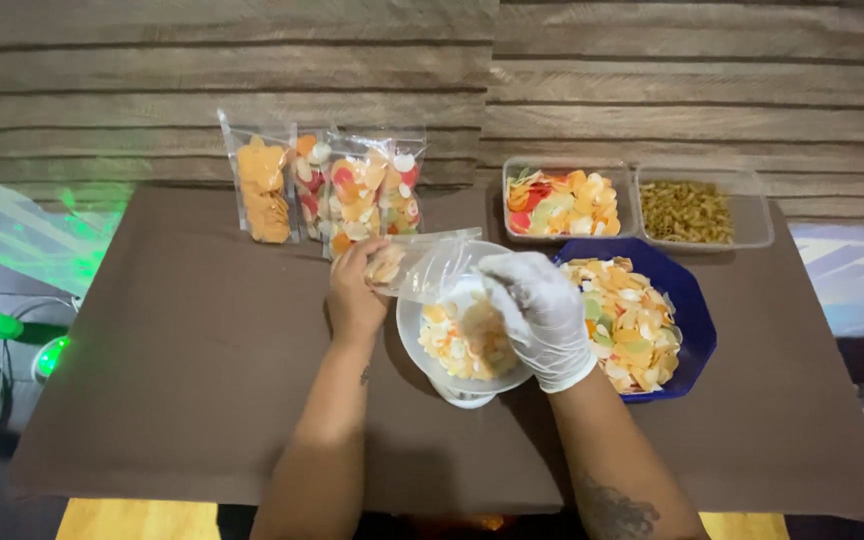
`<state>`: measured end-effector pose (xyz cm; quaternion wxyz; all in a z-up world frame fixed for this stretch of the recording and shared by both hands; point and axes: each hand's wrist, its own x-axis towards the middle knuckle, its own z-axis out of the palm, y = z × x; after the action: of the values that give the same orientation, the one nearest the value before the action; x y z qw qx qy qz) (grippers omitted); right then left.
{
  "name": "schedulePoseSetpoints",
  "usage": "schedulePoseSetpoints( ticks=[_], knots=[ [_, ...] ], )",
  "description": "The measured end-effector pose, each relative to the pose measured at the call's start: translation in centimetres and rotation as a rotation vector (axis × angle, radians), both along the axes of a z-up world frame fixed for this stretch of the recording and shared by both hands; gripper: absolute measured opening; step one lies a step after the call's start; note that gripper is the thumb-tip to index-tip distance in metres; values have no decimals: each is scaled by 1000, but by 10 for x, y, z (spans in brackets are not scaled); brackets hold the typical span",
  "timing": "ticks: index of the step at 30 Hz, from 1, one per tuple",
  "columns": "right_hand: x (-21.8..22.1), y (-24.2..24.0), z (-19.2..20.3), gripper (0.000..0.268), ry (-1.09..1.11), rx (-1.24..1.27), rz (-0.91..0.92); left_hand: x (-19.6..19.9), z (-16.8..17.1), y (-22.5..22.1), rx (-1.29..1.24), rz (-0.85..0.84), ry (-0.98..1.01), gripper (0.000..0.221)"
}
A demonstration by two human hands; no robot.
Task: A person wearing gloves is portioning crackers from a blue bowl into a white bowl placed on a digital scale to achieve a specific weight.
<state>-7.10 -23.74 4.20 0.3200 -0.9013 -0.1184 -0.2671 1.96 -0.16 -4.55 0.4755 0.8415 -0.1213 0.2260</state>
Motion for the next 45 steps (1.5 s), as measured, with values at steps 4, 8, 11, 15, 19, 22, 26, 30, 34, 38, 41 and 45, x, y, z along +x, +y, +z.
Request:
schedulePoseSetpoints(
  ticks=[4, 8, 11, 15, 19, 22, 26, 30, 34, 38, 41, 45],
  knots=[
    [-5, 1, 8, 28, -92, 355, 42, -1, -2, -1, 31, -17, -63, 30],
    [-7, 2, 13, 28, -57, 372, 42, -2, 3, -1, 47, -52, -123, 22],
    [-9, 1, 15, 29, -46, 372, 49, 4, -5, -1, 42, -64, -135, 22],
    [-6, 1, 18, 29, -49, 373, 59, 2, -3, -3, 35, -87, -136, 22],
    [-6, 2, 17, 30, -53, 386, 56, -2, 2, -8, -4, -86, -84, 27],
    [-8, 3, 2, 29, -16, 402, -5, -6, 5, -7, -18, -68, -43, 31],
    [-1, 0, -38, 19, 56, 384, 27, -11, 20, -5, -32, -7, 59, 34],
    [-3, 12, -7, 31, 312, -67, 186, -8, 11, 5, 63, 128, 139, 41],
    [2, 17, -10, 35, 600, -460, 228, -8, 28, 4, -25, 270, 414, 42],
    [10, 6, -73, 22, 622, -554, 194, -6, 33, 2, -133, 310, 618, 56],
    [10, 13, -29, 14, 607, -590, 187, 12, 4, 11, -13, 336, 764, 83],
    [11, 12, -36, 21, 659, -531, 197, -1, 15, 7, -264, 303, 627, 63]
  ],
)
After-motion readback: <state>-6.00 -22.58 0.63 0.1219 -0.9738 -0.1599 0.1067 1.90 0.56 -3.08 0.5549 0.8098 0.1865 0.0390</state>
